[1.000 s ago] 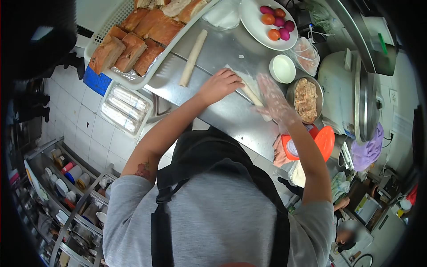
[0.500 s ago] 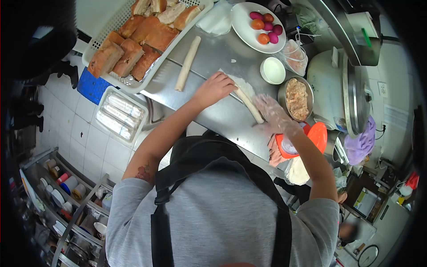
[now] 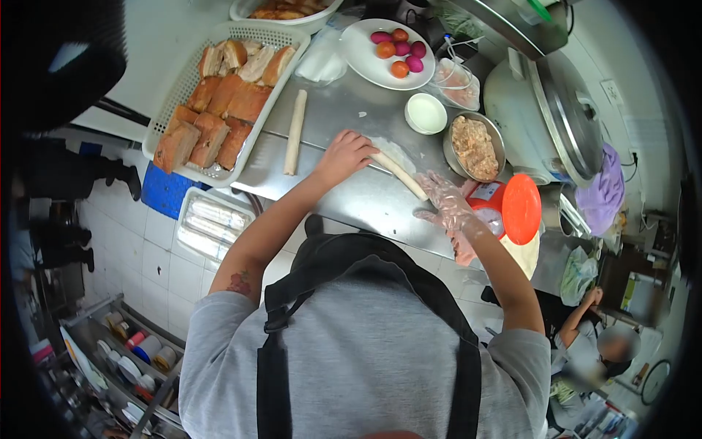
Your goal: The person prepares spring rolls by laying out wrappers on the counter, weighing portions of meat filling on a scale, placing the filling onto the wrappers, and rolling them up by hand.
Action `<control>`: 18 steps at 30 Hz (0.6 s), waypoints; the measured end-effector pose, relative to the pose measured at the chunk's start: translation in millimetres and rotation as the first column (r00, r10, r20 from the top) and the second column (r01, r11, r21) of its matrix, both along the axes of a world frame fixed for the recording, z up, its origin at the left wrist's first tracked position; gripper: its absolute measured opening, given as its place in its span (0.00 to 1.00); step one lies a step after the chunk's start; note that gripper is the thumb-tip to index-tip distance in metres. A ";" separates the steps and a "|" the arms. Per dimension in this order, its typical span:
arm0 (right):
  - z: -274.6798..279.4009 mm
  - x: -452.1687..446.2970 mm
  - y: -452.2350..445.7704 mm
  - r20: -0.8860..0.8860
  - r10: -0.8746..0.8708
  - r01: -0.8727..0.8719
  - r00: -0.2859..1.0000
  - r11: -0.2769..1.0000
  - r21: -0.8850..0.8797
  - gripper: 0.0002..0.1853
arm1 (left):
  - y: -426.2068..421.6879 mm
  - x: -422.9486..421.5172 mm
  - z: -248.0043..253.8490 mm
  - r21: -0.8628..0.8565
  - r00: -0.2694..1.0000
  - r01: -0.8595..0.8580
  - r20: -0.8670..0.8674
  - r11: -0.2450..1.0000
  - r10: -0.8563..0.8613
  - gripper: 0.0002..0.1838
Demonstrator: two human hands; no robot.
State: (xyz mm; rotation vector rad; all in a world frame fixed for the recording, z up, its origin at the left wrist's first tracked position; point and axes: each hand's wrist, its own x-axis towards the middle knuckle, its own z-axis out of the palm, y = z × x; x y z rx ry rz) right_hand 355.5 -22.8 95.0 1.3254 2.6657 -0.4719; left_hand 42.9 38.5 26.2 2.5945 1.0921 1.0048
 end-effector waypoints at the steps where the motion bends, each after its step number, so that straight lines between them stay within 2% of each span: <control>1: -4.6 4.2 -4.8 -0.017 -0.061 0.061 0.998 0.998 0.032 0.42 | 4.2 0.2 0.0 -0.033 1.000 0.017 -0.014 0.999 -0.018 0.16; 2: -9.6 9.1 -8.7 -0.036 -0.120 0.122 0.992 0.991 0.061 0.40 | 8.4 1.2 -0.5 -0.069 0.999 0.033 -0.027 0.997 -0.035 0.16; 3: 6.0 -13.4 -6.4 -0.226 -0.258 0.264 0.939 0.964 -0.004 0.32 | 11.9 2.0 -2.0 -0.109 0.998 0.048 -0.042 0.993 -0.053 0.15; 6: 1.6 -69.3 8.1 -0.234 -0.396 0.434 0.888 0.890 0.140 0.28 | 22.5 4.3 2.5 -0.101 0.987 0.067 -0.137 0.993 -0.081 0.15; 9: -44.1 -93.4 29.6 -0.516 -0.233 0.444 0.824 0.832 0.332 0.22 | 36.7 7.1 1.5 -0.187 0.979 0.100 -0.158 0.977 -0.130 0.14; 12: -61.4 -87.3 30.5 -0.530 -0.416 0.556 0.739 0.821 0.131 0.19 | 46.6 7.6 10.0 -0.318 0.971 0.130 -0.150 0.939 -0.185 0.12; 15: -43.8 -79.1 20.5 -0.553 -0.416 0.553 0.722 0.827 0.100 0.16 | 52.1 10.1 25.0 -0.436 0.945 0.093 -0.244 0.895 -0.217 0.10; 18: -47.0 -79.2 25.2 -0.527 -0.441 0.555 0.726 0.829 0.069 0.15 | 48.9 12.6 35.6 -0.428 0.951 0.083 -0.236 0.900 -0.199 0.14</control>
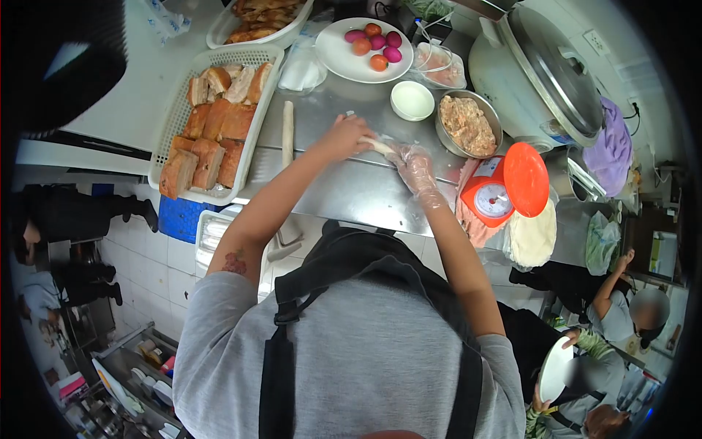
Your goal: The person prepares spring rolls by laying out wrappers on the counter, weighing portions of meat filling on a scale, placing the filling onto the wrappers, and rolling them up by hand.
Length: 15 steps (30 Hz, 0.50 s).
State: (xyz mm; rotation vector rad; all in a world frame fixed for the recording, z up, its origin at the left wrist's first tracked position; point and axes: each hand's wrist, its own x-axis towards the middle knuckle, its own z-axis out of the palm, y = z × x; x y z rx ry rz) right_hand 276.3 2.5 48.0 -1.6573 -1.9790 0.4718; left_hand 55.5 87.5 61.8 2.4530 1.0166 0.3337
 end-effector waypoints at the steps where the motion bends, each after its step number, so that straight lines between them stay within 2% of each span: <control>1: 2.5 0.1 1.3 0.018 -0.015 0.015 1.000 1.000 -0.003 0.14 | -3.0 2.6 -1.9 0.012 0.993 0.016 0.117 1.000 -0.017 0.15; 3: 6.2 1.8 2.3 0.052 -0.050 0.050 0.997 0.999 -0.010 0.14 | -13.2 10.0 -8.4 0.038 0.938 0.050 0.343 0.998 -0.060 0.19; 6: 1.2 5.8 13.3 0.292 0.005 0.001 0.956 1.000 -0.019 0.14 | -19.1 14.5 -19.4 -0.007 0.927 0.000 0.374 1.000 0.003 0.23; 9: 7.1 -4.3 22.7 0.273 -0.118 0.141 0.955 0.988 -0.064 0.11 | -10.5 15.3 -28.3 -0.015 0.920 -0.007 0.392 1.000 0.013 0.23; 12: 18.6 -12.6 13.2 0.085 0.031 -0.046 0.996 0.983 0.180 0.12 | 1.2 15.2 -32.9 0.006 0.926 0.036 0.376 0.999 -0.036 0.22; 15: 8.3 2.8 3.8 0.114 0.013 -0.033 0.993 0.984 0.173 0.16 | 9.3 15.8 -30.8 -0.045 0.950 0.064 0.310 0.997 -0.047 0.21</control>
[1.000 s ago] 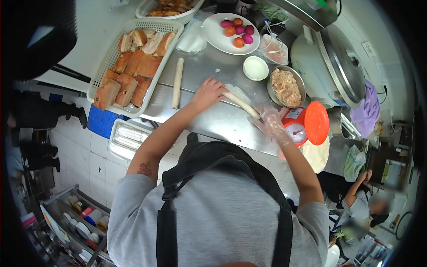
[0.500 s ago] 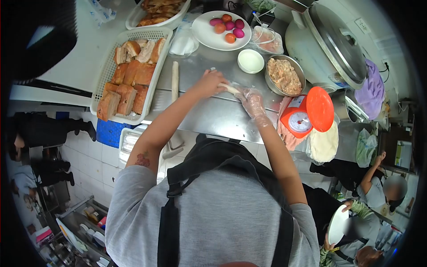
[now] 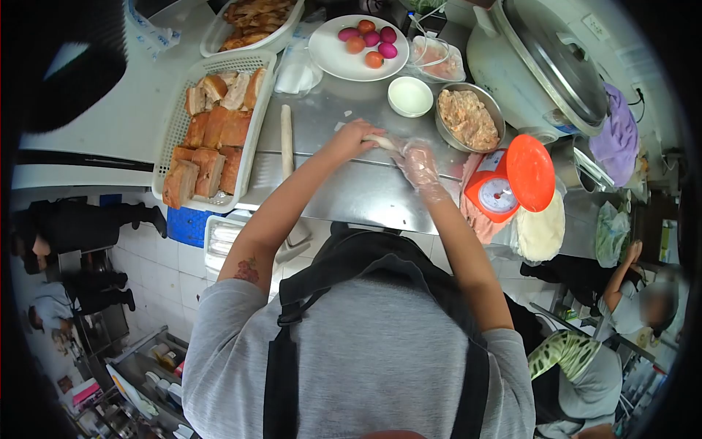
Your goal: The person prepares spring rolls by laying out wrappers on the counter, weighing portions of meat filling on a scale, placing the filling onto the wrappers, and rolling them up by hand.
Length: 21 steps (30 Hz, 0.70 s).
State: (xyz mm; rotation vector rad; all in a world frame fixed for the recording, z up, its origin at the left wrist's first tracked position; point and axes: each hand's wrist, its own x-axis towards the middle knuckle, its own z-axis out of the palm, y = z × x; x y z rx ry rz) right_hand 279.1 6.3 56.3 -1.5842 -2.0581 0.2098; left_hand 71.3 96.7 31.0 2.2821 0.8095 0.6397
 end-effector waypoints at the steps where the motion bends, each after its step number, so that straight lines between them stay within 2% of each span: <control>1: -5.2 9.6 -5.5 0.053 -0.009 0.009 0.999 1.000 -0.002 0.17 | 3.4 0.0 -0.9 0.000 1.000 0.020 0.005 1.000 -0.020 0.21; 3: -10.8 33.6 -20.7 0.162 -0.027 0.028 0.986 1.000 -0.005 0.18 | 9.9 0.8 -2.5 0.000 0.998 0.060 0.017 0.998 -0.060 0.22; 6: 0.3 61.1 -49.7 0.160 -0.041 0.035 0.986 0.999 0.039 0.22 | 12.0 1.0 12.7 -0.101 0.993 0.053 -0.103 0.993 -0.063 0.22; 9: 18.9 67.5 -63.3 0.035 -0.169 0.172 0.985 0.977 -0.128 0.26 | 19.6 3.6 19.4 -0.271 0.991 0.034 -0.117 0.962 -0.068 0.22; 10: 20.9 62.2 -57.7 0.123 -0.173 0.186 0.977 0.976 -0.109 0.26 | 25.0 5.8 16.6 -0.312 0.988 0.047 -0.123 0.949 -0.089 0.23; 13: 17.0 28.6 -30.5 0.121 -0.095 0.070 0.988 0.979 0.194 0.24 | 46.6 7.9 8.5 -0.395 0.976 0.093 -0.144 0.914 -0.162 0.24; 16: 3.9 3.6 -1.3 0.006 0.003 -0.003 1.000 0.994 0.106 0.21 | 54.4 12.5 11.4 -0.406 0.955 0.125 -0.198 0.906 -0.220 0.27; 18: -7.4 1.1 7.9 0.003 -0.004 0.004 1.000 1.000 -0.015 0.20 | 50.1 15.2 30.7 -0.404 0.938 0.084 -0.276 0.911 -0.208 0.31; 21: -9.5 6.0 14.6 -0.068 -0.038 0.027 0.997 0.986 -0.163 0.17 | 13.0 13.8 36.9 -0.025 0.997 -0.045 -0.070 0.999 0.043 0.36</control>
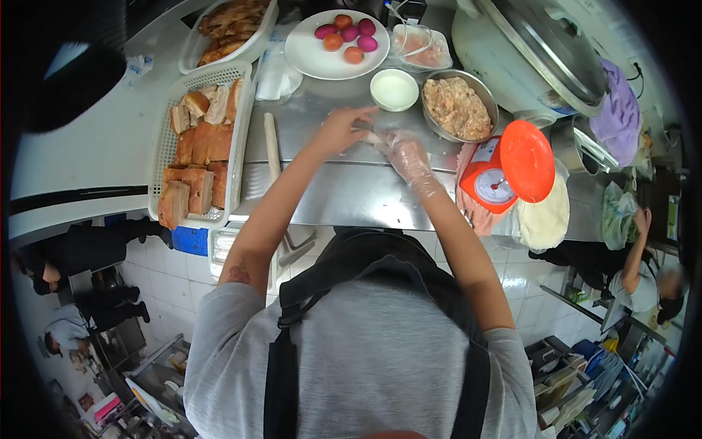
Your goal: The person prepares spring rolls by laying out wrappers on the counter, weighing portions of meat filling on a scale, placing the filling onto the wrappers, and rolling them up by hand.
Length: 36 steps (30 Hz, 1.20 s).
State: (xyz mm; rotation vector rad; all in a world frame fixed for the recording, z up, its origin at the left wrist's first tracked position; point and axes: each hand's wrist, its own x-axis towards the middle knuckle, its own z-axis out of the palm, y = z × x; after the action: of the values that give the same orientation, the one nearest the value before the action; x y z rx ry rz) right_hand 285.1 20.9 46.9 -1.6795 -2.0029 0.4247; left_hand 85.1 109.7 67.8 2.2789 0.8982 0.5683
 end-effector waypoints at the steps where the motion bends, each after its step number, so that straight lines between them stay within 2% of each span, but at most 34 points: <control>1: 1.7 1.2 -1.0 -0.036 -0.015 0.014 0.999 0.999 -0.048 0.17 | -7.5 -0.6 -3.7 -0.048 0.999 -0.026 0.032 0.998 0.028 0.37; 3: 13.8 4.7 3.3 -0.062 -0.096 0.081 0.993 0.975 -0.205 0.15 | -18.0 -2.0 -12.5 -0.141 0.991 -0.083 0.095 0.987 0.097 0.37; 4: 19.1 5.3 8.3 -0.069 -0.133 0.109 0.989 0.955 -0.277 0.15 | -19.3 -2.6 -16.2 -0.130 0.988 -0.085 0.120 0.988 0.100 0.36; 7: 5.2 10.9 24.1 0.271 0.020 -0.007 0.962 0.999 -0.047 0.13 | -18.1 -1.1 -27.6 -0.099 0.983 -0.075 0.157 0.992 0.090 0.35; 10: 0.7 11.6 20.3 0.159 0.071 -0.090 0.985 0.989 0.117 0.11 | -3.7 2.2 -23.1 -0.112 0.994 -0.050 0.088 0.992 0.060 0.32; 12: -2.9 6.0 13.5 0.161 0.063 -0.084 0.985 0.988 0.130 0.13 | 3.4 2.9 -16.1 -0.171 0.999 -0.034 0.007 0.985 0.036 0.29; 15: -5.9 11.9 10.4 0.145 0.062 -0.086 0.988 0.982 0.167 0.17 | -9.3 9.9 -31.4 0.253 0.996 0.018 0.078 0.967 -0.039 0.24; 18: -11.1 25.8 -3.4 0.193 0.006 -0.032 0.981 0.990 0.135 0.18 | -21.5 18.2 -47.2 0.077 0.988 0.003 0.154 0.997 -0.015 0.22; 19: -10.5 32.5 -5.9 0.226 -0.023 -0.005 0.974 0.993 0.121 0.17 | -15.4 20.0 -46.2 0.049 0.991 0.029 0.126 0.998 -0.035 0.22; 22: 0.7 44.4 -26.3 0.131 -0.101 0.111 0.986 0.991 -0.074 0.19 | -3.6 20.0 -39.2 -0.003 0.997 0.072 0.043 0.997 -0.072 0.23; 24: 9.3 40.3 -34.0 -0.198 -0.125 0.115 0.972 0.992 -0.060 0.20 | -0.3 23.7 -31.4 0.017 0.995 0.096 -0.017 0.995 -0.096 0.24; 25: 15.3 38.0 -35.8 -0.356 -0.133 0.122 0.925 0.991 -0.052 0.20 | -6.8 30.0 -22.8 0.053 0.996 0.071 0.045 0.996 -0.073 0.25; 27: 31.6 30.4 -38.1 -0.392 -0.134 0.157 0.910 0.987 0.028 0.20 | -32.5 46.3 -8.3 0.106 0.985 0.012 0.167 0.994 -0.030 0.26; 28: 41.5 22.8 -39.7 -0.412 -0.133 0.173 0.901 0.983 0.059 0.20 | -38.2 55.3 5.7 0.036 0.975 0.035 0.219 0.999 -0.042 0.26; 29: 51.2 14.7 -38.7 -0.527 -0.187 0.209 0.829 0.978 -0.018 0.16 | -42.9 64.8 20.1 -0.035 0.961 0.060 0.271 0.998 -0.048 0.26; 30: 69.6 9.0 -39.4 -0.560 -0.187 0.220 0.807 0.976 -0.010 0.15 | -45.8 69.7 29.3 -0.103 0.945 0.087 0.324 0.991 -0.049 0.26; 32: 108.8 -0.2 -38.0 -0.624 -0.169 0.232 0.763 0.972 0.021 0.13 | -39.4 71.2 33.4 -0.221 0.977 0.015 0.211 0.975 0.033 0.24; 33: 115.1 -4.1 -37.2 -0.682 -0.124 0.255 0.721 0.962 0.094 0.12 | -36.6 71.2 35.5 -0.276 0.986 -0.028 0.150 0.961 0.072 0.24; 36: 121.5 0.6 -30.2 -0.720 0.042 0.193 0.693 0.951 0.241 0.11 | -49.5 76.3 78.6 -0.203 0.908 -0.034 0.403 0.978 0.115 0.20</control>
State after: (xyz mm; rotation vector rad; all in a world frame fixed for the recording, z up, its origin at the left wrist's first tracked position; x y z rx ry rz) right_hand 285.7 -9.3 168.4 -1.1357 -1.3142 0.6017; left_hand 161.4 60.2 146.4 1.8570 0.7900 0.9166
